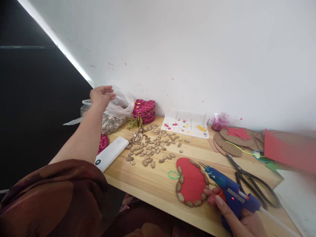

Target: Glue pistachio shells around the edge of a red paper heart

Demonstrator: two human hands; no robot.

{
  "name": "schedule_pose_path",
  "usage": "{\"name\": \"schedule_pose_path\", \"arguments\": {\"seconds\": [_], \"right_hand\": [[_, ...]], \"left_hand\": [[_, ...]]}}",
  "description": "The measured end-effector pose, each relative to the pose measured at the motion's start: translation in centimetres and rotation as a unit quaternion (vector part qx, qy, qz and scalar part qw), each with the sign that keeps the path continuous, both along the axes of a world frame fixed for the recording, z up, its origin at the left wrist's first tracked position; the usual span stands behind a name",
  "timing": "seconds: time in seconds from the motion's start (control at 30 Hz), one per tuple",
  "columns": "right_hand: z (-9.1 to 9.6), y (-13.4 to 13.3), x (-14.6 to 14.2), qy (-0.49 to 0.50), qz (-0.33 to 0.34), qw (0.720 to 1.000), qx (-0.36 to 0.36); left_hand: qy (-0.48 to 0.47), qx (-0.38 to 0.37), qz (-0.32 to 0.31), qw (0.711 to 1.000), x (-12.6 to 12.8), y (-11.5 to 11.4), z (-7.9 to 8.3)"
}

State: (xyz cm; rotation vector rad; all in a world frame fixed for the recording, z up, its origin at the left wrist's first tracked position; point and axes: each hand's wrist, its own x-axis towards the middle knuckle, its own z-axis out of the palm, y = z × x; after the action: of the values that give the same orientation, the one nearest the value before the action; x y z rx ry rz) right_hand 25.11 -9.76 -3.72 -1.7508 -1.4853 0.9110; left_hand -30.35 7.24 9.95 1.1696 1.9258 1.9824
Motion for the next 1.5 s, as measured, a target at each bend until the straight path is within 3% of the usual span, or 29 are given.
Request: {"name": "schedule_pose_path", "arguments": {"seconds": [0.17,0.27,0.53,0.63,0.73,0.87,1.0,1.13,1.4,1.5], "right_hand": [[1.4,-0.4,-0.9,0.03,-0.021,0.999,-0.038],[1.7,-0.4,-1.0,0.066,-0.003,0.997,-0.037],[0.6,-0.6,-0.3,0.1,0.005,0.995,-0.031],[0.3,-0.7,-0.2,0.121,0.023,0.992,-0.015],[0.4,-0.8,-0.2,0.143,0.035,0.989,-0.004],[0.5,-0.8,-0.1,0.152,0.046,0.987,0.002],[0.3,-0.8,0.0,0.156,0.047,0.986,0.014],[0.2,-0.8,0.0,0.163,0.02,0.986,-0.008],[0.6,-0.9,-0.1,0.147,0.008,0.989,-0.018],[0.9,-0.9,-0.5,0.124,0.007,0.992,-0.018]], "left_hand": [[0.147,-0.073,0.083,0.983,0.8,-1.4,-0.2],[0.173,-0.071,0.092,0.978,2.3,-2.2,-0.2],[0.168,-0.059,-0.06,0.982,11.0,-4.5,0.3],[0.182,-0.043,-0.17,0.968,14.4,-6.2,-1.1],[0.233,-0.118,-0.222,0.939,16.3,-7.9,-3.4],[0.26,-0.171,-0.209,0.927,16.6,-9.5,-6.6],[0.276,-0.222,-0.192,0.915,15.6,-10.5,-8.4],[0.337,-0.285,-0.163,0.882,14.6,-10.6,-8.9],[0.398,-0.271,-0.199,0.854,14.3,-9.2,-9.6],[0.404,-0.276,-0.173,0.855,14.3,-9.2,-9.3]]}}
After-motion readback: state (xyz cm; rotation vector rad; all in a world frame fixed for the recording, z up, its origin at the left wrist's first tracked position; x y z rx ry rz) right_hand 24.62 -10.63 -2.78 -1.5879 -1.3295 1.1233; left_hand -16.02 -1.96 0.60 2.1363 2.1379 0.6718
